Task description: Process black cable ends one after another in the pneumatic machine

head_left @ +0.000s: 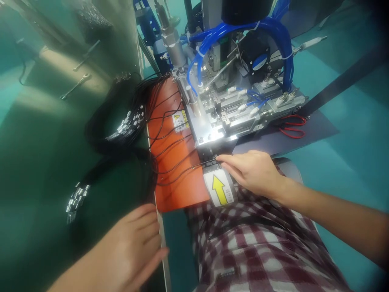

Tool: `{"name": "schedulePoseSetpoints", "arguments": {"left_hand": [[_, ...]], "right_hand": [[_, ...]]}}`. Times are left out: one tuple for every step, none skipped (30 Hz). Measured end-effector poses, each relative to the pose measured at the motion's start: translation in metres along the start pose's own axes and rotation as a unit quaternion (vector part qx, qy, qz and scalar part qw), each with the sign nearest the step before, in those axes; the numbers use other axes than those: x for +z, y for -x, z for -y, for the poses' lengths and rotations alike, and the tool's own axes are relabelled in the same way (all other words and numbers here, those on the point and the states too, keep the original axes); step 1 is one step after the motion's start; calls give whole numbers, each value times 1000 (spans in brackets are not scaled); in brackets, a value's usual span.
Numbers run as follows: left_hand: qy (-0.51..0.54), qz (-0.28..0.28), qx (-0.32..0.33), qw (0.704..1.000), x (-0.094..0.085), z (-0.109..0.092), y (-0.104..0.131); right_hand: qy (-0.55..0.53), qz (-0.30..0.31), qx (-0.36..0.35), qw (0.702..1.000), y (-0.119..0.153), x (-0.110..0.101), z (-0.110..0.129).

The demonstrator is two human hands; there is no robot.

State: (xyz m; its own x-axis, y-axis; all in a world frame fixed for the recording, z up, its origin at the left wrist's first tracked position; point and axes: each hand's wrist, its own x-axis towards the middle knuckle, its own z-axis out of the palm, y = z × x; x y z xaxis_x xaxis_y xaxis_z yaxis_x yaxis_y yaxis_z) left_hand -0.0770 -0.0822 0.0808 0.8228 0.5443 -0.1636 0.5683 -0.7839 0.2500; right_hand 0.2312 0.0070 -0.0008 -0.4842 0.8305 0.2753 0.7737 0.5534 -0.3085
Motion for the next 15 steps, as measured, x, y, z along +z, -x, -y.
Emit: {"name": "schedulePoseSetpoints", "arguments": {"left_hand": [[-12, 9, -18, 1000, -7, -1, 3], [-18, 9, -36, 999, -11, -2, 5], [-3, 8, -49, 999, -12, -4, 6], [30, 14, -60, 998, -10, -6, 6], [78, 24, -76, 994, -6, -7, 6], [127, 33, -93, 987, -1, -9, 4], [169, 25, -110, 979, 4, -9, 1], [197, 3, -129, 972, 8, -9, -4], [203, -37, -147, 967, 12, -7, -10], [186, -93, -159, 965, 16, -5, -18], [146, -148, -171, 963, 19, -2, -27], [80, -194, -186, 960, 21, 1, -37], [14, -227, -200, 953, 24, 5, -47], [-35, -246, -222, 943, 27, 9, -57], [-56, -243, -239, 939, 31, 13, -65]], "right_hand": [[0, 0, 0, 1000, 0, 0, 0], [0, -1, 1, 1000, 0, 0, 0], [-1, -2, 2, 1000, -1, 0, 0], [-3, -4, 2, 1000, -1, 0, 0], [-5, -5, 1, 1000, -1, 0, 0], [-7, -5, 1, 1000, -1, 0, 0], [-9, -4, 1, 1000, -1, 0, 0], [-10, -3, 2, 1000, -1, 0, 0], [-10, -2, 3, 1000, 0, 0, 0], [-10, -1, 4, 1000, 0, 0, 0], [-10, 0, 6, 1000, 0, 0, 0], [-11, 1, 7, 1000, 0, 0, 0], [-12, 0, 7, 1000, 0, 0, 0], [-12, 0, 6, 1000, 0, 0, 0], [-11, -2, 5, 1000, 0, 0, 0]]}}
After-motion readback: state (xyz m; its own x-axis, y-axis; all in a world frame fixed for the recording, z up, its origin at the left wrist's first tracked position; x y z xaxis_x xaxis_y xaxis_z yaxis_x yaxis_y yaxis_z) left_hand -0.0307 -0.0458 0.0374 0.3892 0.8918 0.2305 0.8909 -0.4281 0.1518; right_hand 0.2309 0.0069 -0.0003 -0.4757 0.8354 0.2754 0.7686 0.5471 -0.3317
